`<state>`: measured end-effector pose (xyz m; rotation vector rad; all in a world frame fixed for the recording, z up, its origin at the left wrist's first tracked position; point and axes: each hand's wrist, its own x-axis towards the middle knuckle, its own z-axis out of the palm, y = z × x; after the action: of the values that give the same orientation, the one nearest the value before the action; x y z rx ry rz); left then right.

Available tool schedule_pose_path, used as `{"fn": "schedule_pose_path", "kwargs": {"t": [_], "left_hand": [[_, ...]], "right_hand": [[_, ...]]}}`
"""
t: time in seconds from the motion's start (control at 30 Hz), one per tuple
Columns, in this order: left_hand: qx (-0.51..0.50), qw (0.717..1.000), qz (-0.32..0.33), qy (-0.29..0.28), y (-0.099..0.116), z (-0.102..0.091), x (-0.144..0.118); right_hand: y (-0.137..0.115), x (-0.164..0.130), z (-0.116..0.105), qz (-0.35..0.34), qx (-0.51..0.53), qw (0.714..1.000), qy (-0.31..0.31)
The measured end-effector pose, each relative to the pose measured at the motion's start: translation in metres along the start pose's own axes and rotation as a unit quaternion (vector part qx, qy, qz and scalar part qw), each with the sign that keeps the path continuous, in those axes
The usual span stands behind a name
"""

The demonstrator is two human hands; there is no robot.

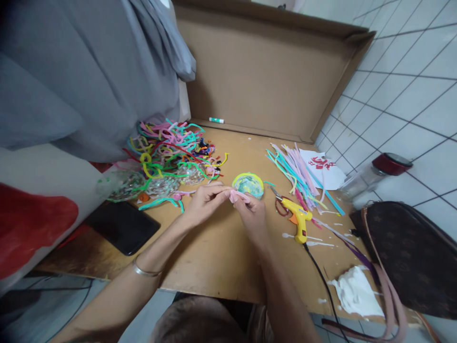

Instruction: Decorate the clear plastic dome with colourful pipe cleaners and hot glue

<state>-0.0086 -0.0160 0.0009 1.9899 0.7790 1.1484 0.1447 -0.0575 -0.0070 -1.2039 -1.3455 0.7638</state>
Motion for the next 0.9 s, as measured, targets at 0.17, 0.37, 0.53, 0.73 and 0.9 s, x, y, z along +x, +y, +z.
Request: {"fn": "schedule_pose_path", "kwargs": {"t": [0.17,0.37,0.53,0.73,0.9], "left_hand": [[-0.005,1.0,0.003,0.011,0.002,0.002,0.0],[-0.029,0.999,-0.009,0.024,0.0,0.004,0.0],[-0.153,0.98,-0.11,0.06,-0.008,0.012,0.001],[-0.285,0.936,-0.194,0.074,-0.008,0.023,0.003],[-0.312,0.921,-0.201,0.117,-0.005,0.023,0.003]], "right_hand": [[0.0,0.0,-0.001,-0.014,0.009,1.0,-0.02],[0.0,0.0,-0.002,-0.012,0.012,0.999,-0.032],[0.004,-0.002,-0.001,-0.015,-0.006,1.0,-0.012],[0.005,-0.002,0.0,-0.091,-0.046,0.995,-0.001],[0.002,-0.003,-0.003,-0.127,-0.106,0.986,-0.021]]}}
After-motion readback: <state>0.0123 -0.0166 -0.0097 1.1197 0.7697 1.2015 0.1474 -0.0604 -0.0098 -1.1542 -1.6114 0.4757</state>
